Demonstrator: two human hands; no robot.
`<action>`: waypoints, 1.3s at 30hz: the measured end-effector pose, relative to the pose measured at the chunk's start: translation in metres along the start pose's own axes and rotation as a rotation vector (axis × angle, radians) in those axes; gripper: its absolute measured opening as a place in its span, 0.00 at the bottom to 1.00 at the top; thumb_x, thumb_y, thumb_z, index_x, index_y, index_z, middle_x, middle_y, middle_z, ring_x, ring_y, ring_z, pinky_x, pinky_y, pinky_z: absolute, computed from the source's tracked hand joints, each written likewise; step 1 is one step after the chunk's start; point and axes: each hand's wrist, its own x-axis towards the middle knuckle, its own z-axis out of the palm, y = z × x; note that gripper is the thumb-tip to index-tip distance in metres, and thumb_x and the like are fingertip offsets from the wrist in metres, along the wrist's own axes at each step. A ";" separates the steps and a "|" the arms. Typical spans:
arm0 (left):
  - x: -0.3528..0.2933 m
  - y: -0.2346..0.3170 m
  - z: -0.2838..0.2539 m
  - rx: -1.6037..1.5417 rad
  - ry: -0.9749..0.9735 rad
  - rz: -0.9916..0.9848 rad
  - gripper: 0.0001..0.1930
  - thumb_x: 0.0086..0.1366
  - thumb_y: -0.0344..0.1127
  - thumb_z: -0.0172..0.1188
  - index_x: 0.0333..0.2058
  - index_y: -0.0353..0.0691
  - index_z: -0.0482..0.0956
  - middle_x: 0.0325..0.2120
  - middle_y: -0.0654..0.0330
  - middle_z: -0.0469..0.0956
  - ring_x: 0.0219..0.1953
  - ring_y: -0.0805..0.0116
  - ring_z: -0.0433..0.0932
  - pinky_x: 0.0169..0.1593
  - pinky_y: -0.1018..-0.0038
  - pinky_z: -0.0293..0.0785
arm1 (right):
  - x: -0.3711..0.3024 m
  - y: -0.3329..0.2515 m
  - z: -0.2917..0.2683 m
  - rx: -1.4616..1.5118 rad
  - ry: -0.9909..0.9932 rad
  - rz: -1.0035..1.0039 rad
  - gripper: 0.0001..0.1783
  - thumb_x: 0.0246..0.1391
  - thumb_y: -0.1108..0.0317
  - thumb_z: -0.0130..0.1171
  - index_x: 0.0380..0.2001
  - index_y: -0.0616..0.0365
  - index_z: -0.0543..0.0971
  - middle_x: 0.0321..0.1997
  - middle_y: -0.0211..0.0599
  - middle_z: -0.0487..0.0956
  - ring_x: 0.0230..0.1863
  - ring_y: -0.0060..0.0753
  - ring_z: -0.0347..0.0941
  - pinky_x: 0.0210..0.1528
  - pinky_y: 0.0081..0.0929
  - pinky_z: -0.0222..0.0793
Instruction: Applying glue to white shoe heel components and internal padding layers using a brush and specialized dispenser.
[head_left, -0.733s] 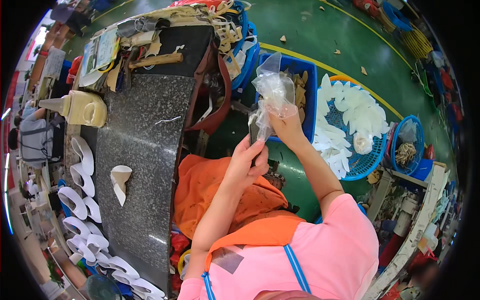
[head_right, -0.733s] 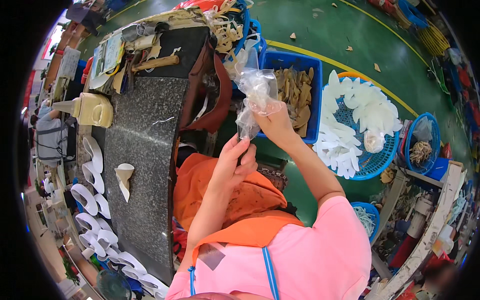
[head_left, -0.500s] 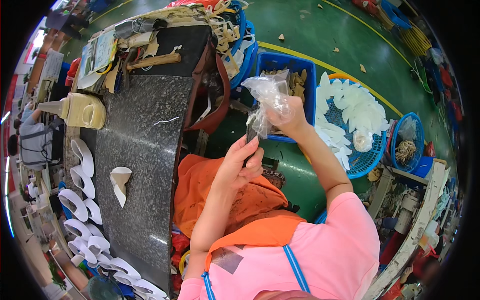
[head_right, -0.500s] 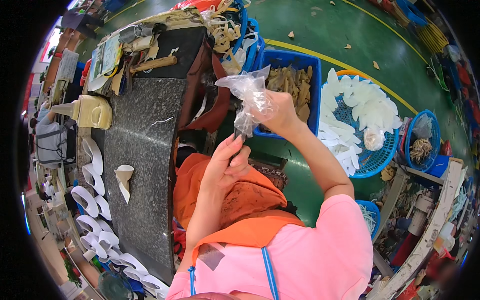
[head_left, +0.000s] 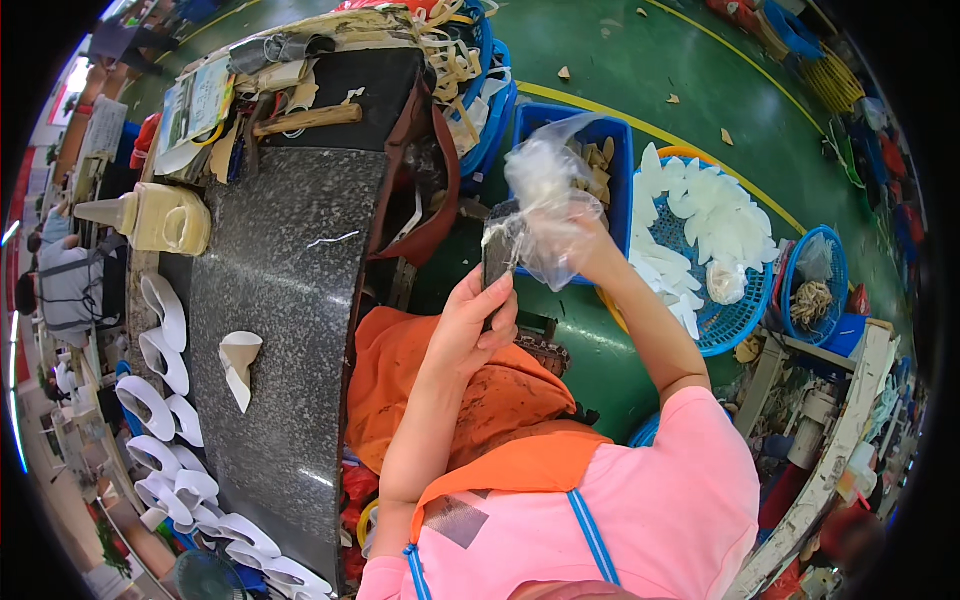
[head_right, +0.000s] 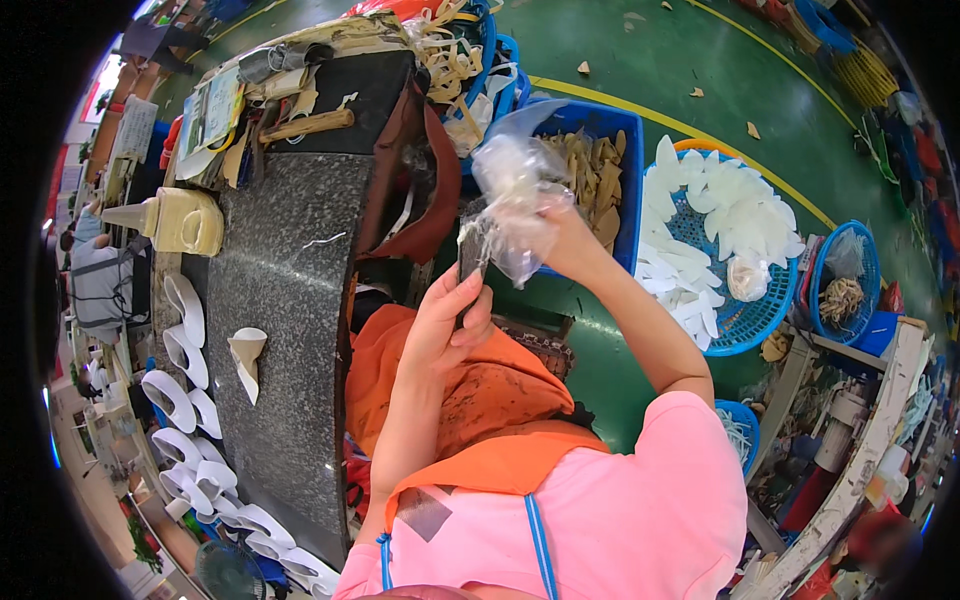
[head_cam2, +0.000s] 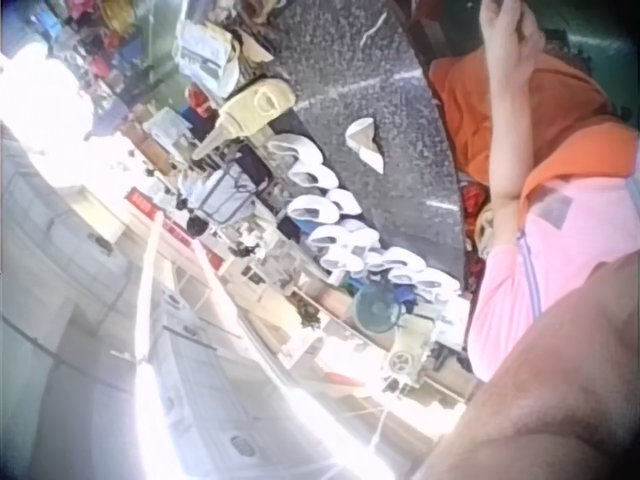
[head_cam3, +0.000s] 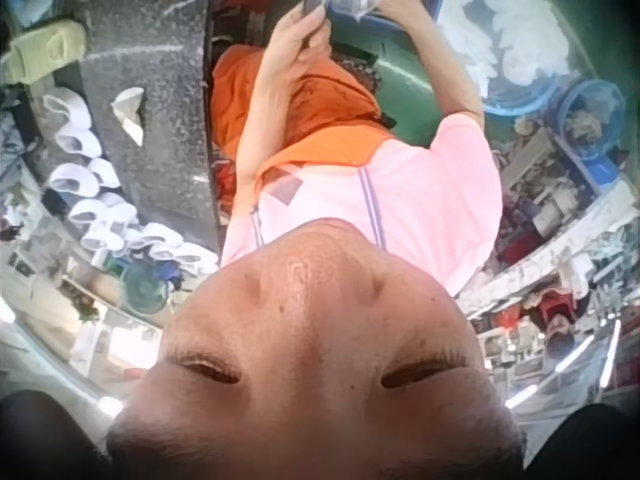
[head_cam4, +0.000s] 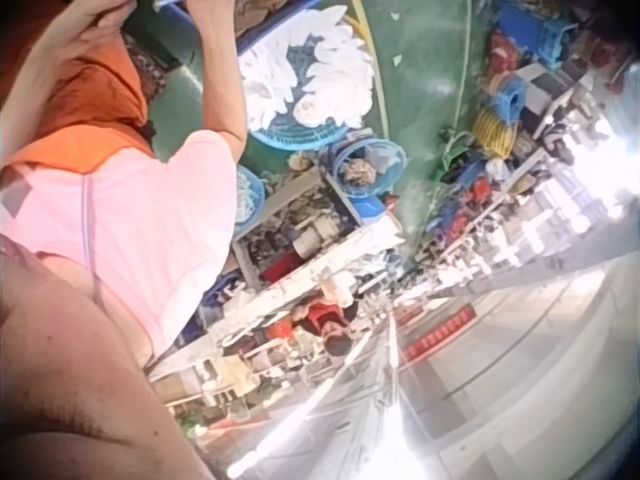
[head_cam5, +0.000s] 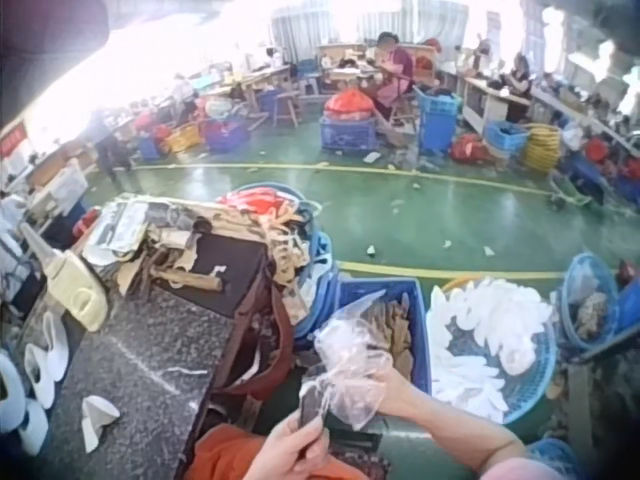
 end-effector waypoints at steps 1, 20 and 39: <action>-0.001 -0.001 0.001 0.002 -0.002 -0.004 0.07 0.66 0.35 0.46 0.43 0.47 0.68 0.11 0.68 0.60 0.07 0.83 0.51 0.12 0.85 0.47 | 0.001 -0.002 0.004 -0.038 -0.045 -0.022 0.09 0.49 0.69 0.57 0.36 0.56 0.78 0.33 0.31 0.78 0.31 0.25 0.73 0.34 0.24 0.68; -0.009 0.014 -0.002 0.012 -0.104 0.041 0.09 0.67 0.37 0.44 0.44 0.49 0.67 0.12 0.68 0.60 0.08 0.82 0.52 0.14 0.85 0.49 | 0.013 0.018 -0.003 -0.992 0.248 -0.075 0.10 0.50 0.62 0.50 0.23 0.56 0.74 0.23 0.43 0.74 0.24 0.47 0.73 0.25 0.37 0.69; 0.011 -0.019 -0.015 0.163 0.432 0.325 0.06 0.67 0.35 0.44 0.34 0.41 0.59 0.19 0.64 0.64 0.13 0.80 0.57 0.16 0.85 0.53 | 0.006 0.041 -0.047 -0.113 0.728 0.101 0.15 0.55 0.61 0.48 0.27 0.64 0.75 0.17 0.32 0.73 0.17 0.24 0.65 0.19 0.25 0.57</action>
